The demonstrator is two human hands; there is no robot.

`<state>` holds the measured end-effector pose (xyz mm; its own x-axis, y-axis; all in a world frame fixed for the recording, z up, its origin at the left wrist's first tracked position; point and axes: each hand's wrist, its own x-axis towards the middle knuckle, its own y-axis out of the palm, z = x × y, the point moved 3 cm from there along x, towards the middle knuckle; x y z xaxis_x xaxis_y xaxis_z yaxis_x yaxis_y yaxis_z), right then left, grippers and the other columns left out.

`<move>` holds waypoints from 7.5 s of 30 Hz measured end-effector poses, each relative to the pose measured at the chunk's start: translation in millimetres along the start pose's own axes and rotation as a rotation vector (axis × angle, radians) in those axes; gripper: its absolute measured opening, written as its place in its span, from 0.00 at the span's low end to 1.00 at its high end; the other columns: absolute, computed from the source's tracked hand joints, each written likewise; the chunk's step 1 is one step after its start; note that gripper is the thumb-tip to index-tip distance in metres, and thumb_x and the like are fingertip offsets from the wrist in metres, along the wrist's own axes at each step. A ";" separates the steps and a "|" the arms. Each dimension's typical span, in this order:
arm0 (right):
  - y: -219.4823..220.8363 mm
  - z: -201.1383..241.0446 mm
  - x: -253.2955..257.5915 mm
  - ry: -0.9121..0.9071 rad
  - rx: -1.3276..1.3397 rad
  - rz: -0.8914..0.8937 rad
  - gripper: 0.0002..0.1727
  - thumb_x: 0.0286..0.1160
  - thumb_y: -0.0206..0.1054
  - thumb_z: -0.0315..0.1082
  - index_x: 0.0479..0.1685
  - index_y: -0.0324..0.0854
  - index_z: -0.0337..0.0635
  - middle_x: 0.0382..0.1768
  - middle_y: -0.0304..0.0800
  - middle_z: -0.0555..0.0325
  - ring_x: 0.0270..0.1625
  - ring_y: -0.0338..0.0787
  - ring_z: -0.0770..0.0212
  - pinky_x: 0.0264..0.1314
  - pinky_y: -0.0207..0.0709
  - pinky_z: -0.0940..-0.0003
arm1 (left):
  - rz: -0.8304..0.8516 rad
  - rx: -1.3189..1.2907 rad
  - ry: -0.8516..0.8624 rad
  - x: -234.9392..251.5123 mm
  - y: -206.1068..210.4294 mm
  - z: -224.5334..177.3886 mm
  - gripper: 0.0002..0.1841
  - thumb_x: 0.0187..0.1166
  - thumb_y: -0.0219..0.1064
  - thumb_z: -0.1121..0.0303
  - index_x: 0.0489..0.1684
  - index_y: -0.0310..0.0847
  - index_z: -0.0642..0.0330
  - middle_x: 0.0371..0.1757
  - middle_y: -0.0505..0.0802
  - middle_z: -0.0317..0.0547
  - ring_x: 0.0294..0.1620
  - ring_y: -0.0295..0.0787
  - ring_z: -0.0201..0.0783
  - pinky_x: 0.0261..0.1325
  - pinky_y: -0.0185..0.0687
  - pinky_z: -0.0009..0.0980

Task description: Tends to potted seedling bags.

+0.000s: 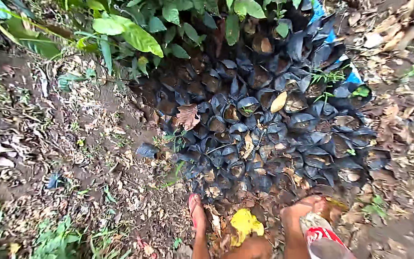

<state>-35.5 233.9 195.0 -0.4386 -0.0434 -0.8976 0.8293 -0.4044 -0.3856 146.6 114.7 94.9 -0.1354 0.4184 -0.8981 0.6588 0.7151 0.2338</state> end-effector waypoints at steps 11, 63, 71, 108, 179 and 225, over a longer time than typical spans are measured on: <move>149.8 132.2 -107.8 -0.299 -0.505 0.028 0.27 0.85 0.58 0.40 0.83 0.75 0.47 0.51 0.94 0.36 0.52 0.95 0.35 0.60 0.83 0.31 | -0.688 -0.994 -0.186 -195.4 -18.6 81.6 0.27 0.90 0.51 0.49 0.53 0.86 0.67 0.50 0.91 0.63 0.55 0.90 0.58 0.60 0.81 0.61; 168.3 239.0 -294.4 -0.193 0.117 0.595 0.14 0.88 0.60 0.45 0.51 0.83 0.44 0.34 0.85 0.58 0.32 0.83 0.64 0.35 0.79 0.65 | -0.800 0.057 -0.356 -505.9 -8.0 -3.5 0.23 0.82 0.58 0.52 0.58 0.85 0.63 0.64 0.90 0.61 0.65 0.87 0.62 0.57 0.81 0.68; 205.5 275.0 -283.3 -0.087 0.371 0.631 0.14 0.91 0.57 0.40 0.57 0.80 0.39 0.40 0.88 0.51 0.39 0.88 0.59 0.44 0.86 0.59 | -0.929 -0.150 -0.280 -516.8 -33.2 47.8 0.27 0.85 0.52 0.48 0.54 0.87 0.64 0.62 0.90 0.62 0.67 0.86 0.63 0.60 0.80 0.68; 589.5 598.4 25.6 -0.217 0.482 0.704 0.16 0.92 0.50 0.29 0.67 0.80 0.41 0.46 0.90 0.53 0.36 0.87 0.65 0.42 0.84 0.67 | -1.084 -1.238 -0.427 -273.9 -370.3 634.0 0.20 0.85 0.57 0.62 0.68 0.81 0.63 0.59 0.90 0.69 0.63 0.87 0.68 0.64 0.78 0.69; 469.7 719.2 117.7 -0.370 -0.071 0.109 0.19 0.85 0.56 0.27 0.71 0.78 0.38 0.56 0.88 0.49 0.44 0.90 0.60 0.46 0.86 0.62 | -0.537 -2.132 0.339 -222.6 -329.5 397.8 0.24 0.94 0.52 0.61 0.17 0.70 0.56 0.14 0.71 0.35 0.14 0.69 0.33 0.24 0.75 0.30; 481.1 703.8 125.6 -0.897 -0.402 -0.377 0.20 0.75 0.67 0.30 0.66 0.85 0.35 0.62 0.90 0.41 0.65 0.90 0.47 0.71 0.83 0.50 | -0.567 -1.969 0.324 -214.0 -318.9 415.8 0.23 0.93 0.53 0.63 0.19 0.72 0.57 0.14 0.72 0.35 0.15 0.70 0.32 0.25 0.77 0.30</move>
<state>64.7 -609.0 46.9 -0.6514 -0.7045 -0.2818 0.5680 -0.2065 -0.7967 273.2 -435.7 57.7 -0.2343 -0.1103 -0.9659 -0.9589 0.1901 0.2108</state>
